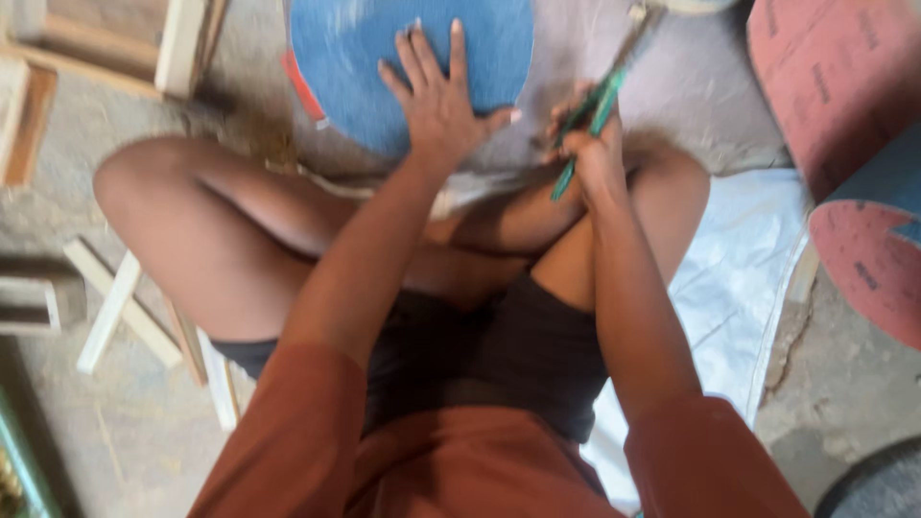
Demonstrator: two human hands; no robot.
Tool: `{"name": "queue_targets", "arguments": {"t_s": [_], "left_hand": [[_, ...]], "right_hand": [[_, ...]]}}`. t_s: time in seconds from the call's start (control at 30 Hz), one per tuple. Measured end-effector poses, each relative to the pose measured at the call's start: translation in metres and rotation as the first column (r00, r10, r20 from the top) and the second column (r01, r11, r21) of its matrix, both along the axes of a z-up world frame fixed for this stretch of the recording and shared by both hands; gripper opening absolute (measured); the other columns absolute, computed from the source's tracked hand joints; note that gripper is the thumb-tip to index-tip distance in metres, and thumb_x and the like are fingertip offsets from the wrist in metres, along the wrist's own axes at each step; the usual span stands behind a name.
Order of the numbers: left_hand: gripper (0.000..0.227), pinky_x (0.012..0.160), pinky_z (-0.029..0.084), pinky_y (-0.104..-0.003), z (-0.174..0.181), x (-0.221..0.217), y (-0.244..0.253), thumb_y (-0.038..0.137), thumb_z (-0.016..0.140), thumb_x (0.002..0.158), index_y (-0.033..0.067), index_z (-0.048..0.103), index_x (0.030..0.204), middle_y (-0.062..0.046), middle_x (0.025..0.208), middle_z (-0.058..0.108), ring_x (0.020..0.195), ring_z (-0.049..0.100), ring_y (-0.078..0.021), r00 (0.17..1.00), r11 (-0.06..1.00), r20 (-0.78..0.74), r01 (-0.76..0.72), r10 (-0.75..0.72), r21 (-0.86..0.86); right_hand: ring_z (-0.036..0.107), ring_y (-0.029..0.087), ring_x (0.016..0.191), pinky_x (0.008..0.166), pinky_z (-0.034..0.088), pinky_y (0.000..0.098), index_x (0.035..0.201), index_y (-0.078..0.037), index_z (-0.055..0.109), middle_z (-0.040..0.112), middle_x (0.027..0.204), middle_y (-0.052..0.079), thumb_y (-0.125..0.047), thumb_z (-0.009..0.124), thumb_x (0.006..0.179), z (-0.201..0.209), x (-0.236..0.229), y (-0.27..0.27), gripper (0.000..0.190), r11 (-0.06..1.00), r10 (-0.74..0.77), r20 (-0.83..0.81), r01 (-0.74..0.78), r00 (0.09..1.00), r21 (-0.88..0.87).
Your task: The person sits on the floor and uses a chisel and hammer to carve a circular wooden disc, then uses pliers to scrape and smooth the surface of a blue circular object. The person handles both wooden and blue discs, using hand tools to shape and finish them.
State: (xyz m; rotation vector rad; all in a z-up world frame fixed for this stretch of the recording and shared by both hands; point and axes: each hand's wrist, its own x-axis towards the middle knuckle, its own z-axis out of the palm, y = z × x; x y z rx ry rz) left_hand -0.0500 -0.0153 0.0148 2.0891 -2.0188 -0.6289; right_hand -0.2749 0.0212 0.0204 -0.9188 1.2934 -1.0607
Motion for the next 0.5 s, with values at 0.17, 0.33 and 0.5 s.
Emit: {"name": "queue_targets", "arguments": {"t_s": [0.17,0.33,0.5], "left_hand": [[0.139,0.118,0.007,-0.065,-0.008,0.041,-0.008,0.077,0.077,0.066,0.0001,0.009,0.159,-0.028,0.164,0.009,0.152,0.005,-0.0431,0.983,0.983,0.003,0.183,-0.184,0.022],[0.119,0.124,0.011,-0.060,-0.016,0.063,0.019,0.077,0.067,0.080,0.0017,0.023,0.161,-0.023,0.167,0.017,0.155,0.013,-0.0385,0.975,0.965,-0.025,0.216,-0.222,-0.152],[0.097,0.127,0.013,-0.057,-0.021,0.058,0.024,0.073,0.048,0.101,0.0002,0.027,0.163,-0.020,0.169,0.021,0.158,0.015,-0.0353,0.977,0.955,-0.091,0.167,-0.194,-0.245]], "right_hand": [[0.064,0.032,0.103,0.089,0.056,0.0402,0.139,-0.006,0.047,0.064,0.115,0.014,0.012,0.056,0.073,-0.003,0.010,-0.016,0.069,0.906,0.072,-0.669,-0.329,0.740,-0.267],[0.059,0.039,0.113,0.088,0.051,0.0486,0.134,-0.008,0.051,0.063,0.120,0.013,0.009,0.067,0.077,0.009,0.029,-0.034,0.062,0.847,-0.101,-0.971,-0.492,0.217,-0.199],[0.051,0.040,0.121,0.093,0.054,0.0461,0.132,-0.006,0.052,0.053,0.125,0.017,0.010,0.070,0.073,0.020,0.017,-0.044,0.064,0.732,-0.022,-1.000,-0.682,-0.004,-0.013]]}}
